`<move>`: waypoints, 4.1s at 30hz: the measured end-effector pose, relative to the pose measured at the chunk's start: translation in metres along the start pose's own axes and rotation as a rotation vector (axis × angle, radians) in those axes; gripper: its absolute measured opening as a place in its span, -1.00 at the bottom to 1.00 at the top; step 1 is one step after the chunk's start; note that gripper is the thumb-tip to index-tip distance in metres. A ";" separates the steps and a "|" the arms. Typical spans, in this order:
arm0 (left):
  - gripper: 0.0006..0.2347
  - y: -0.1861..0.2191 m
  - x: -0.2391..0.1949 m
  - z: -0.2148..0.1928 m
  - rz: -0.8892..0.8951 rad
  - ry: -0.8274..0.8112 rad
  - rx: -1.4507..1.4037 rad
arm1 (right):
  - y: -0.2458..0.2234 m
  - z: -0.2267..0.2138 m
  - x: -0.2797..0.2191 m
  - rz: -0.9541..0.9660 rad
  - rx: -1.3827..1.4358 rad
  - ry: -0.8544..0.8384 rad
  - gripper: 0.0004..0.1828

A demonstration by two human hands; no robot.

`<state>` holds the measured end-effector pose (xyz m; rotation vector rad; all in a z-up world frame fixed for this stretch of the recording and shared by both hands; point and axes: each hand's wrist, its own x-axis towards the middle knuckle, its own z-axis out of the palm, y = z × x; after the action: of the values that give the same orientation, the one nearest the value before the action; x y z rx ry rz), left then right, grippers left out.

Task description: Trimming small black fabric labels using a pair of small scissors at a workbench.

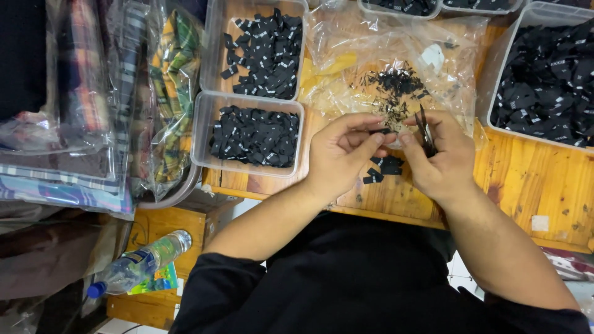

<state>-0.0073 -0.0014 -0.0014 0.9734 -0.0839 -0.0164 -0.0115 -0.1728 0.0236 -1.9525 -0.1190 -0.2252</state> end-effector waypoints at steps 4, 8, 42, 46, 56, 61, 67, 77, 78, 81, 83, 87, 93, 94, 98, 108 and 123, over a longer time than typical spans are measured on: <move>-0.78 0.031 -0.008 0.005 0.235 -0.031 0.268 | 0.009 0.000 -0.001 -0.038 0.034 0.006 -0.84; -0.79 0.078 -0.015 0.010 0.434 -0.088 0.479 | 0.011 0.000 -0.003 -0.041 0.011 -0.015 -0.81; -0.79 0.028 -0.037 -0.033 0.381 -0.614 1.225 | 0.011 -0.008 -0.007 -0.047 -0.093 -0.009 -0.76; -0.80 0.017 -0.040 -0.035 0.385 -0.598 1.328 | 0.011 -0.008 -0.010 -0.063 -0.116 -0.011 -0.75; -0.84 0.017 -0.036 -0.021 0.444 -0.535 1.397 | 0.009 -0.010 -0.009 -0.080 -0.119 -0.029 -0.71; -0.84 0.022 -0.025 -0.016 0.419 -0.529 1.304 | 0.006 -0.010 -0.008 -0.086 -0.122 -0.028 -0.72; -0.92 0.049 0.000 0.007 0.182 -0.327 0.851 | 0.003 -0.011 -0.003 -0.110 -0.051 -0.006 -0.78; -0.93 0.038 0.016 0.013 0.325 -0.189 0.529 | 0.003 -0.015 0.001 -0.051 0.078 -0.039 -0.82; -0.92 0.039 0.017 0.011 0.346 -0.199 0.513 | 0.004 -0.015 0.001 -0.025 0.102 -0.057 -0.83; -0.90 0.036 0.018 0.009 0.387 -0.229 0.536 | -0.014 -0.016 0.009 0.051 0.193 -0.140 -0.84; -0.91 0.034 0.017 0.007 0.386 -0.241 0.538 | -0.008 -0.015 0.007 0.081 0.216 -0.153 -0.85; -0.92 0.032 0.015 0.007 0.407 -0.247 0.560 | -0.003 -0.015 0.007 0.136 0.278 -0.200 -0.88; -0.90 0.020 0.013 -0.003 0.426 -0.245 0.640 | 0.003 -0.012 0.006 0.151 0.290 -0.220 -0.93; -0.90 0.020 0.012 -0.002 0.427 -0.244 0.640 | 0.003 -0.012 0.006 0.151 0.289 -0.221 -0.93; -0.83 0.025 0.012 0.001 0.357 -0.249 0.594 | 0.005 -0.010 0.005 0.141 0.293 -0.201 -0.95; -0.86 0.021 0.010 0.008 0.092 -0.190 0.198 | -0.004 -0.005 0.006 0.124 0.264 -0.111 -0.97; -0.87 0.008 0.019 -0.017 -0.106 -0.108 0.025 | -0.003 -0.003 0.005 0.019 0.080 -0.208 -0.85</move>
<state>0.0125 0.0161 -0.0032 1.0010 -0.1316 -0.1659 -0.0073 -0.1745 0.0284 -1.8927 -0.2421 -0.0040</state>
